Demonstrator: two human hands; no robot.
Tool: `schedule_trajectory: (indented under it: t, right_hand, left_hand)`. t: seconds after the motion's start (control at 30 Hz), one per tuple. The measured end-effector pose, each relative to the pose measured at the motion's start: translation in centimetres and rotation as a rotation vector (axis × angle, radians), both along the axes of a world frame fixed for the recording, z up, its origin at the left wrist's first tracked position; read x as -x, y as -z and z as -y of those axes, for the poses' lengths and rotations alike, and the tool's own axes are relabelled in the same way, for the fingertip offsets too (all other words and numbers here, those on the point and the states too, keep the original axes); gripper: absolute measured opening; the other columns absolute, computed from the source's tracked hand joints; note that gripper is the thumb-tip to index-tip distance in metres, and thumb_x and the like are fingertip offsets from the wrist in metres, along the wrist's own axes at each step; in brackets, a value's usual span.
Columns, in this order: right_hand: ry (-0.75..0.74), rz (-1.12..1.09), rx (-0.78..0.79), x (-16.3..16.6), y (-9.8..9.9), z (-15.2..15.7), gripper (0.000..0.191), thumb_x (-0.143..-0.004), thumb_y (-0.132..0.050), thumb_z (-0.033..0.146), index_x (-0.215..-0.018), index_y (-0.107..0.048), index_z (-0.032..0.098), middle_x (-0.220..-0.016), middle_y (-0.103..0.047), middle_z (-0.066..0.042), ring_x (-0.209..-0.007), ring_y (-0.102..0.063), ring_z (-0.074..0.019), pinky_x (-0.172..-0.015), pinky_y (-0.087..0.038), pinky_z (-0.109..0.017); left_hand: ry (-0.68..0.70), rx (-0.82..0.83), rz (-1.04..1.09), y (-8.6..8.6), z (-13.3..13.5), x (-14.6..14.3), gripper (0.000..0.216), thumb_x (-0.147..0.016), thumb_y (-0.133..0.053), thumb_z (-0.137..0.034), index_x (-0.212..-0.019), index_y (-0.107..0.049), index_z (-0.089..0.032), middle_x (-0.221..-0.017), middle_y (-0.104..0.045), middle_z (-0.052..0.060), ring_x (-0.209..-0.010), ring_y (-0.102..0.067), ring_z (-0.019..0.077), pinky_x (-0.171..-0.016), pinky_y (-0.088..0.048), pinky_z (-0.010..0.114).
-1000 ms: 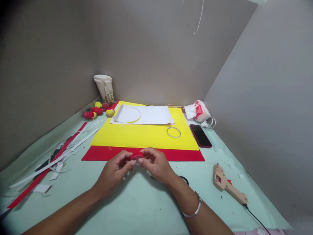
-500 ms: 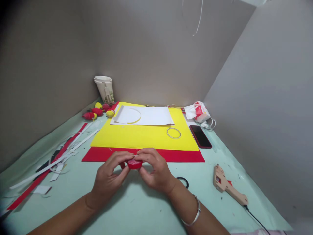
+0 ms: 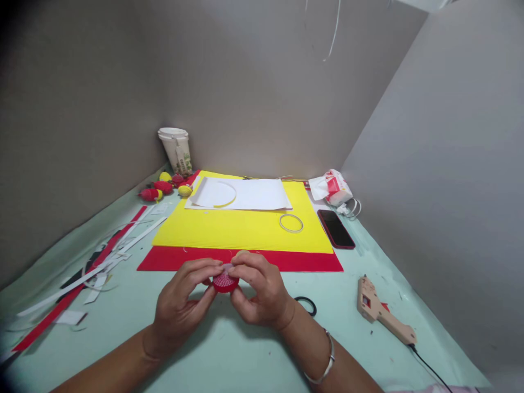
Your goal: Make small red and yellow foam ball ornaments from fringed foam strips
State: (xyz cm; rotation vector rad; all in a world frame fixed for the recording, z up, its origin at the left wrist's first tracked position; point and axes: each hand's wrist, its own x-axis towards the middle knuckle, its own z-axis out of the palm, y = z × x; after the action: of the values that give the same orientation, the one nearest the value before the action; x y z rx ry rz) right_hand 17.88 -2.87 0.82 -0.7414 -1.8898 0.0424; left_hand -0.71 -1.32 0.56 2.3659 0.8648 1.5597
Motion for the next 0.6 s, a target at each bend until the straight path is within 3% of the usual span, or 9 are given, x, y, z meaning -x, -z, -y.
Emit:
schedule_trajectory:
  t: [0.47, 0.6]
  right_hand:
    - [0.036, -0.006, -0.023, 0.02, 0.2, 0.0, 0.041, -0.076, -0.058, 0.006, -0.109, -0.051, 0.029, -0.109, -0.061, -0.008, -0.099, -0.064, -0.0236, -0.082, -0.058, -0.04]
    - [0.019, 0.001, -0.02, 0.04, 0.15, -0.04, 0.042, -0.076, -0.058, 0.005, -0.11, -0.051, 0.028, -0.11, -0.06, -0.009, -0.101, -0.064, -0.0229, -0.084, -0.057, -0.04]
  left_hand:
    - [-0.038, 0.064, 0.067, -0.21, 0.05, -0.24, 0.033, -0.083, -0.061, -0.004, -0.108, -0.056, -0.024, -0.096, -0.063, 0.003, -0.082, -0.062, 0.0146, -0.062, -0.054, 0.023]
    - [-0.005, 0.062, 0.049, -0.18, 0.03, -0.17, 0.034, -0.083, -0.06, -0.002, -0.108, -0.056, -0.024, -0.098, -0.062, 0.004, -0.086, -0.061, 0.0146, -0.064, -0.054, 0.022]
